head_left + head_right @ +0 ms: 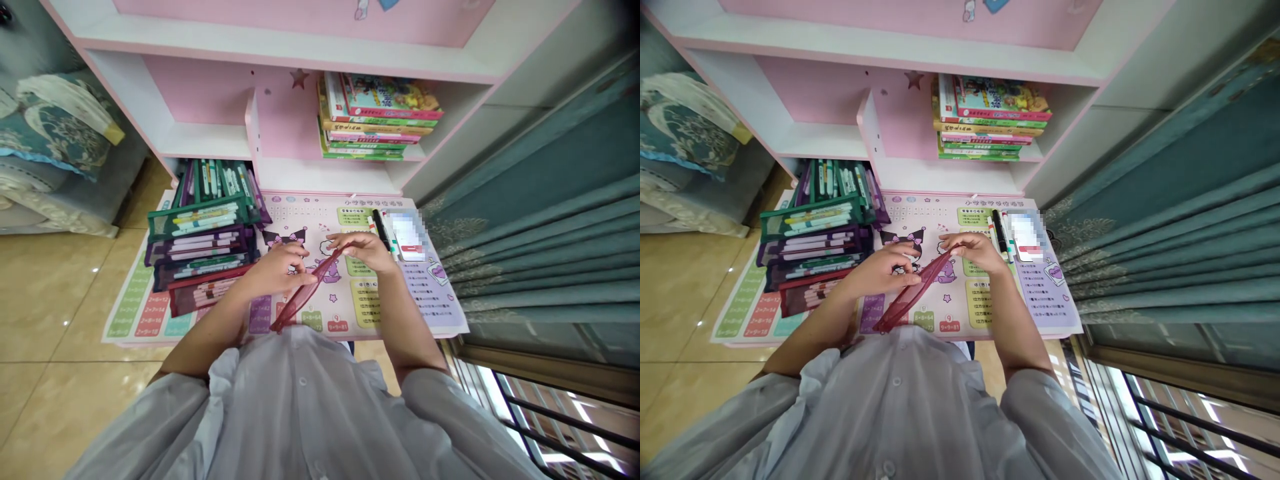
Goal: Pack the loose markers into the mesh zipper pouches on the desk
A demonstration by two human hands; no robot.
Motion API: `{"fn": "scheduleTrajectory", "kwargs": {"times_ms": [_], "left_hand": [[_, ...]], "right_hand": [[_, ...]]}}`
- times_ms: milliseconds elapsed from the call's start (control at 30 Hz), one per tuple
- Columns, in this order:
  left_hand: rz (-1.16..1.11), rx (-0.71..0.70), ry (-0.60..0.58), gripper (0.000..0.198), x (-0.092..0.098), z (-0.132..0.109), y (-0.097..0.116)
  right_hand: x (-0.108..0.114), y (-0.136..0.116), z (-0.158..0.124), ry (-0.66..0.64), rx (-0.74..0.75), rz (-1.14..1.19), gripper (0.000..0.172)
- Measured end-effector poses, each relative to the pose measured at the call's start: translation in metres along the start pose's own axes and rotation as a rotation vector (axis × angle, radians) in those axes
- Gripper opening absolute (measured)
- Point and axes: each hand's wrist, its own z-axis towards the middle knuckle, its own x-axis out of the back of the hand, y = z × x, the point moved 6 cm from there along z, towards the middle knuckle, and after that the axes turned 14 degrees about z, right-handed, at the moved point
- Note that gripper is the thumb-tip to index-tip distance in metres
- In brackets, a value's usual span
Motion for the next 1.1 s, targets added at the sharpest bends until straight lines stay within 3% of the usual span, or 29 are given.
{"fn": "scheduleTrajectory", "kwargs": {"times_ms": [200, 333, 400, 733, 900, 1100], "left_hand": [[0.154, -0.033, -0.029, 0.029, -0.011, 0.003, 0.005], [0.245, 0.106, 0.091, 0.028, -0.010, 0.006, -0.001], [0.277, 0.186, 0.156, 0.027, -0.010, 0.007, -0.005], [0.364, 0.301, 0.228, 0.029, -0.018, 0.006, -0.006], [0.413, 0.321, 0.222, 0.028, -0.019, 0.006, -0.011], [0.429, 0.340, 0.191, 0.029, -0.018, 0.007, -0.017]], "right_hand": [[-0.011, 0.011, 0.006, 0.059, 0.077, -0.049, 0.035], [-0.011, 0.015, 0.009, 0.309, 0.168, -0.254, 0.057], [-0.014, 0.014, 0.009, 0.382, 0.200, -0.365, 0.057], [-0.054, 0.020, 0.009, 0.196, 0.174, -0.525, 0.030], [-0.053, 0.026, 0.010, 0.187, 0.195, -0.580, 0.016], [-0.052, 0.026, 0.011, 0.167, 0.236, -0.580, 0.015]]}}
